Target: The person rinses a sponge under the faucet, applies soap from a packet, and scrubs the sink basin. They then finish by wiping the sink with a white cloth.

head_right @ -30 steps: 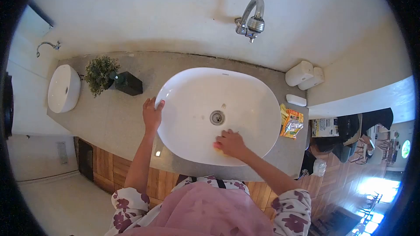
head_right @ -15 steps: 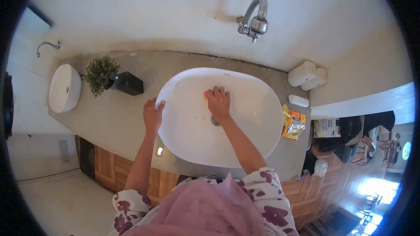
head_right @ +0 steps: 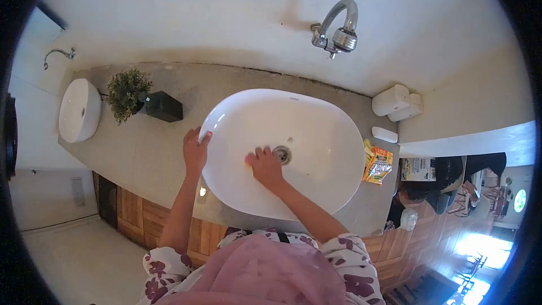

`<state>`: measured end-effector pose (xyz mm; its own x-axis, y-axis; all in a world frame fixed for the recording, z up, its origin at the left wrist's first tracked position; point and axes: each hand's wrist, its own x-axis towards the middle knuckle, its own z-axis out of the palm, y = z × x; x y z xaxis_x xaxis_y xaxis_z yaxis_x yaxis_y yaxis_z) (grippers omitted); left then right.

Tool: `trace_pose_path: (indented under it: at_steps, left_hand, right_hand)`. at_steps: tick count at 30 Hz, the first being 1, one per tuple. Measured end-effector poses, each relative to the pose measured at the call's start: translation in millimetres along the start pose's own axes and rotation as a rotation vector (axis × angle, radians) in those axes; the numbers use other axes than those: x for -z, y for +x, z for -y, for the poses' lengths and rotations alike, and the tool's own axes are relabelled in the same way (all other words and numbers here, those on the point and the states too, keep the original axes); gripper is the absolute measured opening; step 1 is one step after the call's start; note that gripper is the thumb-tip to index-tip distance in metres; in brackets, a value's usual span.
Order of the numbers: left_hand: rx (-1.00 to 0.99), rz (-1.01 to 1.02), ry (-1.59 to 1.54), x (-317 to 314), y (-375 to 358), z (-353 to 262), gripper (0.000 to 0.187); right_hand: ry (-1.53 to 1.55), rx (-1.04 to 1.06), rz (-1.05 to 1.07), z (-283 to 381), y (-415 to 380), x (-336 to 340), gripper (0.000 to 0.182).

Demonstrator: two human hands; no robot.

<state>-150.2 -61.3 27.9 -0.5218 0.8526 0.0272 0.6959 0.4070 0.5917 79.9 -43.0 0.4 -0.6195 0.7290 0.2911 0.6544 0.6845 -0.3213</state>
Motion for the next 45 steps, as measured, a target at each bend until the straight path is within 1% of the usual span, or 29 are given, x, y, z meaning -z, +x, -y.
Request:
trace_pose_path:
  at_steps: [1,3,5,6,8,9,11,13,15,17,21,25,27,28,30,31,33,34,36,38,39,40,42,45]
  left_hand:
    - [-0.012,0.006,-0.009,-0.1,0.4,0.8,0.054]
    - [0.002,-0.011,0.002,3.4,-0.5,-5.6,0.053]
    - [0.016,-0.024,0.014,4.6,-0.9,-8.0,0.053]
    - [0.008,-0.013,0.010,4.8,1.2,-7.2,0.052]
    - [0.008,-0.002,-0.002,3.8,2.8,-6.4,0.052]
    - [-0.007,0.000,0.001,3.0,4.2,-5.0,0.051]
    - [-0.028,0.009,0.005,4.0,1.5,-2.7,0.050]
    - [-0.019,-0.017,0.002,2.4,2.1,-3.6,0.050]
    - [-0.023,-0.017,0.007,2.0,2.1,-4.6,0.050]
    - [-0.021,-0.013,0.020,3.1,2.4,-3.1,0.050]
    - [-0.014,0.005,0.004,2.3,1.6,-4.0,0.049]
    - [0.004,0.027,0.007,0.9,3.3,-0.9,0.049]
    - [0.007,0.029,-0.004,2.6,2.0,-2.5,0.050]
    - [0.004,0.028,-0.019,3.8,1.8,-3.9,0.050]
    - [0.002,0.023,-0.010,3.7,2.9,-4.0,0.050]
    - [-0.001,0.017,-0.007,3.6,2.2,-4.0,0.050]
    - [-0.002,0.010,0.002,2.4,0.8,-5.4,0.049]
    - [-0.005,-0.001,0.011,3.2,1.5,-5.6,0.049]
    - [-0.002,-0.004,0.004,5.2,0.6,-5.2,0.049]
    - [-0.005,-0.003,-0.013,1.3,2.7,-4.9,0.048]
    - [-0.015,-0.009,-0.013,-0.6,3.1,-1.5,0.048]
    - [-0.023,-0.015,-0.011,-1.2,2.2,0.9,0.048]
    - [-0.022,-0.013,-0.004,1.7,1.2,-0.4,0.049]
    - [-0.023,-0.010,-0.011,0.0,2.7,-2.5,0.050]
  right_hand:
    - [-0.060,0.021,-0.079,-10.2,17.7,-10.3,0.008]
    - [-0.156,-0.025,-0.199,-32.1,59.5,-25.1,0.008]
    - [-0.161,-0.043,-0.300,-41.4,98.5,-17.2,0.008]
    - [-0.154,-0.047,-0.301,-38.8,99.8,-19.4,0.008]
    - [-0.061,-0.133,-0.361,-36.0,98.5,-20.1,0.005]
    - [-0.061,-0.127,-0.358,-34.8,96.3,-21.6,0.005]
    - [0.011,-0.175,-0.212,-25.1,83.3,-24.3,0.005]
    - [0.115,-0.084,0.015,-4.1,51.5,-26.8,0.008]
    - [0.304,-0.063,0.220,27.8,19.3,-9.6,0.008]
    - [0.497,-0.077,0.264,44.0,-8.2,5.2,0.010]
    - [0.467,-0.077,0.236,47.0,-7.7,10.5,0.010]
    - [0.296,-0.097,-0.124,37.6,37.1,-18.6,0.009]
    - [0.175,-0.096,-0.242,26.7,65.6,-28.9,0.008]
    - [0.180,-0.098,-0.240,19.4,80.7,-31.5,0.008]
    - [0.081,-0.200,-0.385,9.0,102.2,-35.6,0.009]
    - [0.084,-0.201,-0.382,9.9,102.7,-36.7,0.009]
    - [0.178,-0.284,-0.401,12.1,102.2,-35.6,0.009]
    - [0.178,-0.279,-0.404,13.6,100.0,-32.8,0.009]
    - [0.442,-0.278,-0.144,20.1,83.7,-23.7,0.009]
    - [0.472,-0.243,0.153,42.4,53.4,-22.1,0.010]
    - [0.540,-0.213,0.218,53.6,37.5,-11.9,0.011]
    - [0.590,-0.185,0.208,61.8,22.2,-5.0,0.019]
    - [0.641,-0.156,0.344,64.4,-0.6,12.2,0.017]
    - [0.559,-0.135,0.282,68.2,-6.9,24.5,0.013]
